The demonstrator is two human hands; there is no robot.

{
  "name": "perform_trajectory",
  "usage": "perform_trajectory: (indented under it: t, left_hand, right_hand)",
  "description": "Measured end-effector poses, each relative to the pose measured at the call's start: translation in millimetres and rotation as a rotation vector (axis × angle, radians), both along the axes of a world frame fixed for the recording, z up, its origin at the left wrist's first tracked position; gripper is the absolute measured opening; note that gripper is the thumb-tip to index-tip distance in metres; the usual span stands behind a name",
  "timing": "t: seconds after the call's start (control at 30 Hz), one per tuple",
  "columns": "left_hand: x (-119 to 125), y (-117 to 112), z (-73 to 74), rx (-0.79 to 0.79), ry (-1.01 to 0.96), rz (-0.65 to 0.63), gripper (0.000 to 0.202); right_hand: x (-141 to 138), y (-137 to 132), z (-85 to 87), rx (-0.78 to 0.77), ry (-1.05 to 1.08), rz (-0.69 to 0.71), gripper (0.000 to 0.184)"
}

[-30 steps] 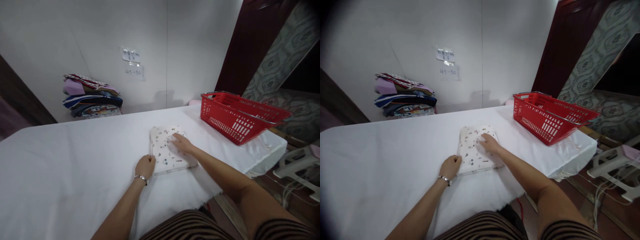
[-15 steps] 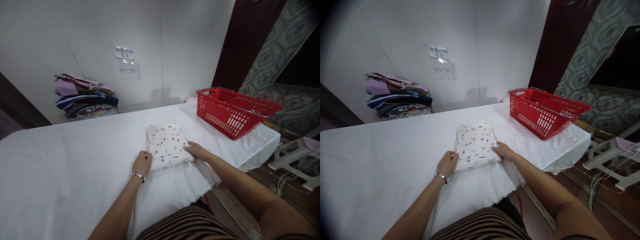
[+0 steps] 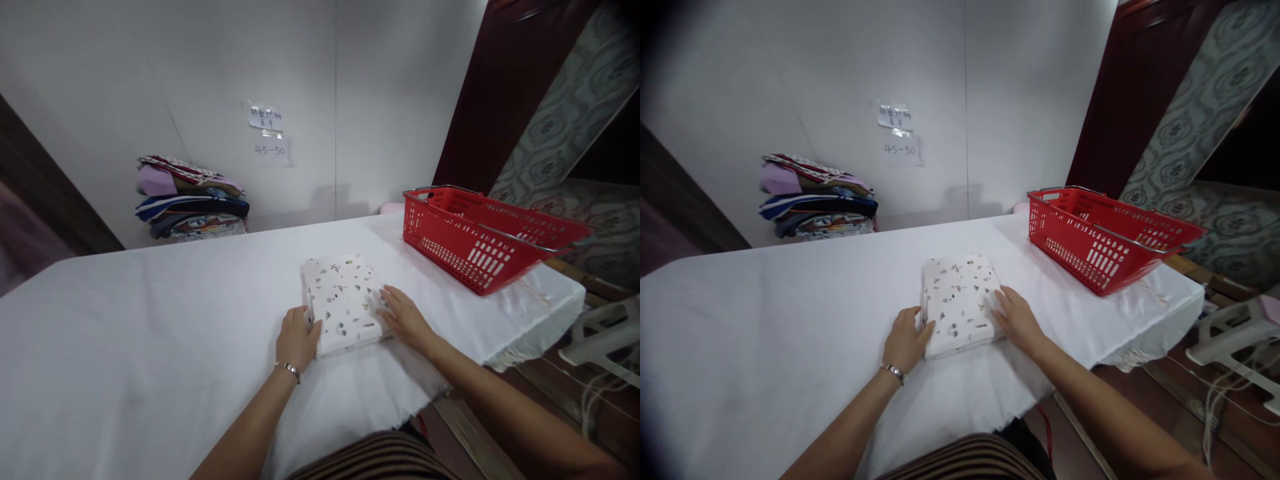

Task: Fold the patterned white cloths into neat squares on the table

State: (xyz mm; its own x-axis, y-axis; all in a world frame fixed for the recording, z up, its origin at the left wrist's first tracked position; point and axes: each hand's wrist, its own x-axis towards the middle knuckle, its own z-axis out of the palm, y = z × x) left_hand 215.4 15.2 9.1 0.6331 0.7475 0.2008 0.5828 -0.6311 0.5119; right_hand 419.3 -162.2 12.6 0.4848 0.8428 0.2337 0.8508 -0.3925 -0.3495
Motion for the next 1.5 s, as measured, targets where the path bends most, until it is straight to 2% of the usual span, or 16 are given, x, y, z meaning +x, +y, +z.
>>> perform_trajectory:
  t: [0.07, 0.17, 0.27, 0.4, 0.5, 0.63, 0.73, 0.8, 0.93, 1.1, 1.2, 1.33, 1.43, 1.5]
  left_hand:
    - [1, -3, -0.2, 0.148, -0.033, -0.134, 0.041]
    - [2, -5, -5.6, 0.145, 0.031, -0.303, 0.038]
    - [0, -5, -15.1, 0.072, 0.061, -0.295, 0.037]
    - [-2, -2, -17.1, 0.062, 0.031, -0.305, 0.039]
    - [5, 0, -5.2, 0.099, 0.037, -0.313, 0.039]
    - [21, -1, 7.3, 0.146, 0.122, -0.366, 0.048]
    - [27, -3, 2.1, 0.090, 0.226, -0.365, 0.058]
    - [26, -5, -4.8, 0.076, 0.241, -0.348, 0.059]
    - [23, -6, -14.0, 0.086, 0.229, -0.340, 0.060]
    - [24, -7, -15.1, 0.084, 0.226, -0.334, 0.060]
    - [25, -7, -15.6, 0.085, 0.226, -0.332, 0.060]
    - [23, -7, -18.3, 0.082, 0.215, -0.326, 0.060]
    - [23, -7, -20.2, 0.075, 0.207, -0.320, 0.060]
    - [24, -6, -20.4, 0.075, 0.208, -0.320, 0.061]
  right_hand:
    - [-16, -2, -3.2, -0.054, -0.075, 0.176, 0.053]
    - [-31, -6, -10.2, -0.157, -0.079, 0.285, 0.061]
    - [-31, -9, -8.9, -0.192, -0.024, 0.292, 0.064]
    - [-15, 5, 8.3, -0.175, 0.052, 0.287, 0.059]
    - [1, 38, 21.7, -0.122, 0.013, 0.226, 0.061]
    - [13, 108, 30.7, -0.115, -0.048, 0.161, 0.061]
    - [9, 165, 30.7, -0.147, -0.053, 0.155, 0.062]
    - [3, 197, 26.3, -0.155, -0.061, 0.207, 0.065]
    - [-7, 233, 5.9, -0.234, -0.041, 0.345, 0.069]
    - [-8, 240, -15.2, -0.236, -0.015, 0.367, 0.070]
    - [-7, 241, -12.6, -0.237, -0.006, 0.364, 0.070]
    - [1, 239, -0.3, -0.267, 0.014, 0.385, 0.073]
    - [15, 231, 1.2, -0.237, -0.051, 0.291, 0.075]
    - [25, 225, -3.9, -0.275, -0.084, 0.202, 0.074]
